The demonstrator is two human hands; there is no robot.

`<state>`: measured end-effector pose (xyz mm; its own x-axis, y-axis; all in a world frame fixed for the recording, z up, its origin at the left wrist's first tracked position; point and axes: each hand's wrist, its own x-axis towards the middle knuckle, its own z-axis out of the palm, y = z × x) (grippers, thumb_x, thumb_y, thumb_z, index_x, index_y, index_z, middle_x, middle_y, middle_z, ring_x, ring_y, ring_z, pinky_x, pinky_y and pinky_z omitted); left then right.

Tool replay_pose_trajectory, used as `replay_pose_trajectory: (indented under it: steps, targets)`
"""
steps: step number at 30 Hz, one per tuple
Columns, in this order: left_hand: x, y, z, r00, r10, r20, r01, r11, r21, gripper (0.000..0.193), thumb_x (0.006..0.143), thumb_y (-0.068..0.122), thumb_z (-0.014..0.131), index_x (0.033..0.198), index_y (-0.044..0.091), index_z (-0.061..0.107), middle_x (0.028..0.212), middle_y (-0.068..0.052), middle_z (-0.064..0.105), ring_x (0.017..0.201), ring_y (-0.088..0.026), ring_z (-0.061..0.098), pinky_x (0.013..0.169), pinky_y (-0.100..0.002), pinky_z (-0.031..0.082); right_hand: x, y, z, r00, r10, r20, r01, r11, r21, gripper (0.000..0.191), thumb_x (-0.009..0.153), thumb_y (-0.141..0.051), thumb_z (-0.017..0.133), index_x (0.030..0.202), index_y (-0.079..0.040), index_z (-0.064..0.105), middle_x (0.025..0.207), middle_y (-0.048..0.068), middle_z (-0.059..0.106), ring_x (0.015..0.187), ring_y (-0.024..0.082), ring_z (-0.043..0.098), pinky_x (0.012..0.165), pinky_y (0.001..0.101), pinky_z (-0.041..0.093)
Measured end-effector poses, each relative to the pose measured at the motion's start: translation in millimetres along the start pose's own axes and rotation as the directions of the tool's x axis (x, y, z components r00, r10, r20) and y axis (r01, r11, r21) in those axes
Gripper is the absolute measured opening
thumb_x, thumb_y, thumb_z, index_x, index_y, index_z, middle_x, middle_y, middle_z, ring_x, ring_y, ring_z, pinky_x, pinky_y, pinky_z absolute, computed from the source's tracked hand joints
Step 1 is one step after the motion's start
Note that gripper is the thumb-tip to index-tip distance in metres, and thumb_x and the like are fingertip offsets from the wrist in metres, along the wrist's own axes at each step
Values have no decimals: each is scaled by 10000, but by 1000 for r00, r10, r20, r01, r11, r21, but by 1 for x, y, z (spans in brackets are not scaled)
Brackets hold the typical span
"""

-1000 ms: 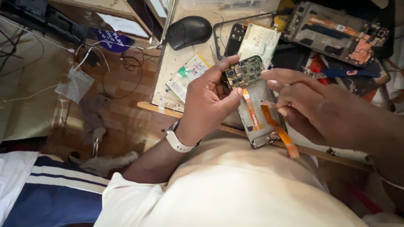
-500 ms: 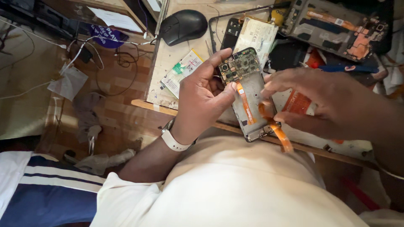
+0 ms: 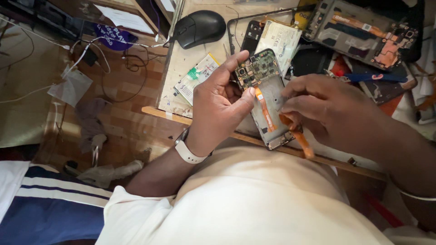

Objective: The person repairs a disassembled smartphone on a workbench. They power on the phone to test the screen, set it aside, then work on the phone body, lifting the battery, disconnecting and repositioning the motherboard, and manipulating the orange flex cable connectors by hand.

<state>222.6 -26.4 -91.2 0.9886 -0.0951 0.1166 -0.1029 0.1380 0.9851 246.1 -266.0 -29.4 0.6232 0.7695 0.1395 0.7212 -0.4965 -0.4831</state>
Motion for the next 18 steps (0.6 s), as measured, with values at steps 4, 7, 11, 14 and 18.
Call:
replay_pose_trajectory:
  steps: [4,7,11,14,18]
  targets:
    - [0,0,1,999,47,-5,-48,999,-22,577,991,-67,661,1538,-21,483,1116,-24,681,873,-10,601,756,-184,538,-5,-5,0,990,95,106,-86,993,-85,434,627,15,781,1047,-38,683,1298,128,641,1012,305,701,739,375,586]
    - [-1,1,1,998,56,5,-55,997,-45,568,1007,-62,657,1545,-23,476,1123,-26,683,910,-15,623,799,-193,559,-12,-10,0,979,169,118,-163,985,-52,441,645,5,766,1070,-68,671,1423,117,638,1033,302,715,765,355,595]
    - [-2,3,2,1000,3,5,-3,998,-60,562,987,-48,657,1519,-29,474,1092,-24,693,878,-11,629,748,-189,554,-16,-16,-3,935,296,198,-302,953,0,396,675,32,749,1044,-64,643,1444,64,664,953,272,753,751,355,600]
    - [-2,4,4,1000,-30,4,30,998,-51,570,975,-43,662,1514,-31,478,1050,-23,691,838,-10,614,709,-185,535,-15,-17,-6,926,315,208,-324,946,7,489,712,37,740,1178,-69,633,1122,92,702,847,293,740,707,385,579]
    - [-3,4,5,1000,3,27,-3,1000,-1,558,976,-52,660,1510,-41,499,1075,-26,694,849,-7,609,735,-184,541,-12,-13,-12,867,399,299,-440,895,80,587,820,-31,688,1384,-114,548,901,36,704,773,180,702,628,325,578]
